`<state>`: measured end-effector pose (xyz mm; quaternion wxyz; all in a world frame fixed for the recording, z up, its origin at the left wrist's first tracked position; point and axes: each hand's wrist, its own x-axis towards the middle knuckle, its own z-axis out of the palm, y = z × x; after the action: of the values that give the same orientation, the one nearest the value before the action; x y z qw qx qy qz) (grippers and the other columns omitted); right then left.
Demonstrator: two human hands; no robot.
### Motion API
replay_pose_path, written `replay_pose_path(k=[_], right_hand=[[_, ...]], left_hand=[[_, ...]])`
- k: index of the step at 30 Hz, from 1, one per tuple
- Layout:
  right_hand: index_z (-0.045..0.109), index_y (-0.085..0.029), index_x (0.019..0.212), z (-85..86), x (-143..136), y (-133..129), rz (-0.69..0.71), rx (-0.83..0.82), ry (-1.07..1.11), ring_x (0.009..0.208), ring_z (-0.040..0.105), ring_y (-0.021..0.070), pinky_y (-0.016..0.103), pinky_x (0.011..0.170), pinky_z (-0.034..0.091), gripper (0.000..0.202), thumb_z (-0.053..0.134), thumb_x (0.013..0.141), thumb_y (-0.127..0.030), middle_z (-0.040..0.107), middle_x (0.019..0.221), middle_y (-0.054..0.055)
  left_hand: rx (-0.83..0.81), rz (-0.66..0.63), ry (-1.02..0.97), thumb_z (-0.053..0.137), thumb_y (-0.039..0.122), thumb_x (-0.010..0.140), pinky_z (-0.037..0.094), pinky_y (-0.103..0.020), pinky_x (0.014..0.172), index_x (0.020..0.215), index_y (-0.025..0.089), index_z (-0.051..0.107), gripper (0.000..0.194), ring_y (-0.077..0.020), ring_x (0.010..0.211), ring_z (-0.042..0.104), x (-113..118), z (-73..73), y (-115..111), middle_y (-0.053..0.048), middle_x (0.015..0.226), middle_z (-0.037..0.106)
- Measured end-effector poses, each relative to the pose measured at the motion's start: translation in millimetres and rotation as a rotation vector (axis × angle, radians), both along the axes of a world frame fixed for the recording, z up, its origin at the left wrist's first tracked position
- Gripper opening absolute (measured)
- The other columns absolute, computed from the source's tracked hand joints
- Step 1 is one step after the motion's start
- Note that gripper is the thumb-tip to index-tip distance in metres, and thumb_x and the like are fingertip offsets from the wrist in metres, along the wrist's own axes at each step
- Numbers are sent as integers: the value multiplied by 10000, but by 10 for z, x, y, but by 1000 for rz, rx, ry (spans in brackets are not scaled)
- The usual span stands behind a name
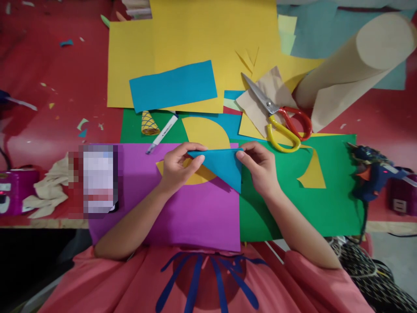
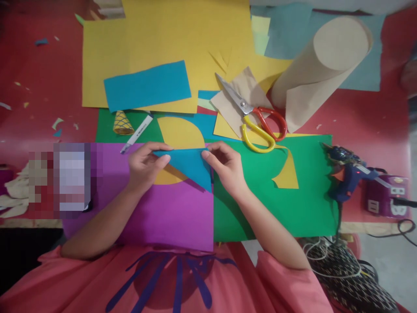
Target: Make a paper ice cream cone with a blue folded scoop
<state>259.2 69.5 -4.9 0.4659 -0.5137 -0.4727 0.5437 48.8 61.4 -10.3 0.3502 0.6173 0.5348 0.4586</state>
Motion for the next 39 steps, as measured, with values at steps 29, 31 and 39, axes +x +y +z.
replay_pose_path(k=[29, 31, 39], right_hand=[[626, -202, 665, 8, 24, -20, 85, 49, -28, 611, 526, 100, 233, 577, 464, 222, 744, 768, -358, 600, 658, -19], [616, -198, 650, 11, 36, -18, 96, 48, -11, 598, 511, 91, 224, 565, 446, 222, 741, 775, -331, 589, 642, -24], [683, -201, 836, 34, 29, -12, 277, -30, 21, 723, 616, 108, 232, 657, 489, 156, 742, 786, -337, 685, 809, -6]], left_hand=[[-60, -53, -91, 664, 232, 804, 568, -204, 698, 1027, 196, 641, 227, -122, 813, 706, -7, -33, 7, -46, 1024, 720], [-63, -63, -94, 660, 231, 808, 568, -203, 704, 1029, 198, 626, 226, -121, 823, 707, -12, -43, 12, -44, 1033, 712], [-109, -135, -141, 674, 228, 806, 557, -176, 676, 1094, 200, 572, 307, -99, 798, 705, -2, -37, 14, -58, 1114, 684]])
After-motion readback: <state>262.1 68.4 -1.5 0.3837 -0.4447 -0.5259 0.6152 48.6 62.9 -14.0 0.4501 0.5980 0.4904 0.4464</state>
